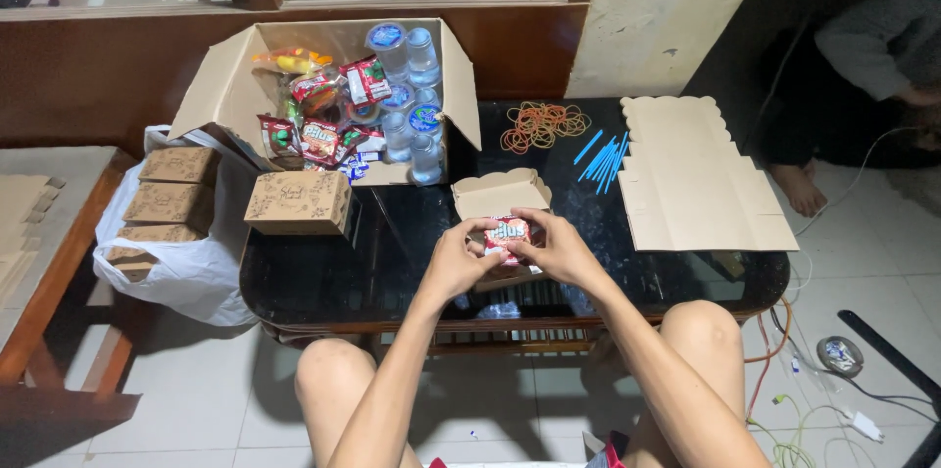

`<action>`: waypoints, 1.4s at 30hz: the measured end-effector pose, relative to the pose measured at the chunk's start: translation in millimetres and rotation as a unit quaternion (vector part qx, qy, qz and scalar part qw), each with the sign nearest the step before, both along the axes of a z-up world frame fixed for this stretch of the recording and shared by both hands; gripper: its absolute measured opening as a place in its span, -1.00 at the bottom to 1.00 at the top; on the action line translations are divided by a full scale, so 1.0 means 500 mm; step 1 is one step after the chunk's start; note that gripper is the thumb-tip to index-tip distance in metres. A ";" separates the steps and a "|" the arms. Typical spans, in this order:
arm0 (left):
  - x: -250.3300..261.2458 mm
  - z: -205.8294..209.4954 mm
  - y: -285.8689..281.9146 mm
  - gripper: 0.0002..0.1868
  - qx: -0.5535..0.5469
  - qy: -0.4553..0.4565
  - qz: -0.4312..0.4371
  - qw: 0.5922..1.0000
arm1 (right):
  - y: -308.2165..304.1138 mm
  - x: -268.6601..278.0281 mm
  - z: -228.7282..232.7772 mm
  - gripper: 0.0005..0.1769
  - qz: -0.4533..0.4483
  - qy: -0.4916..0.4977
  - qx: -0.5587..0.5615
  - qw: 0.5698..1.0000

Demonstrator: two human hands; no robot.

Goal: Assembling cardboard boxes from flat sheets and filling them with snacks and water bottles.

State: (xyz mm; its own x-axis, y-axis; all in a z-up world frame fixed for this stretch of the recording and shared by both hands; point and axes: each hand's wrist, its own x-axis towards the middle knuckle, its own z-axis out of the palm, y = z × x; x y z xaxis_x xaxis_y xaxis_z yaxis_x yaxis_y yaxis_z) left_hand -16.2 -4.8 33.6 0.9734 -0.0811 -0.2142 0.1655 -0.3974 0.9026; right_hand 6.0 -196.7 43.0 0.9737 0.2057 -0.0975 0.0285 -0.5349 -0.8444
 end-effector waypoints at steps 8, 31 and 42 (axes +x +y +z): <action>0.006 0.007 0.010 -0.55 0.014 -0.011 0.011 1.000 | 0.005 0.007 -0.029 -0.39 0.002 -0.034 0.007 0.999; 0.009 -0.064 0.019 -0.57 0.338 -0.252 -0.057 0.905 | 0.009 -0.010 -0.044 -0.50 0.124 -0.195 -0.240 0.943; 0.030 -0.104 0.008 -0.48 0.355 -0.166 -0.097 0.915 | 0.006 -0.006 -0.056 -0.51 0.182 -0.155 -0.274 0.932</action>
State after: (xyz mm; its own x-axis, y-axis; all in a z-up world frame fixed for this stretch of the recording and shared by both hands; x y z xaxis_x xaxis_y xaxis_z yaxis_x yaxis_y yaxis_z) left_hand -1.1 -0.6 -18.6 0.9764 -0.2147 0.0249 -0.2070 -0.8961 0.3927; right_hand 3.2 -193.8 15.0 0.8477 0.5304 -0.0113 0.4895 -0.7902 -0.3687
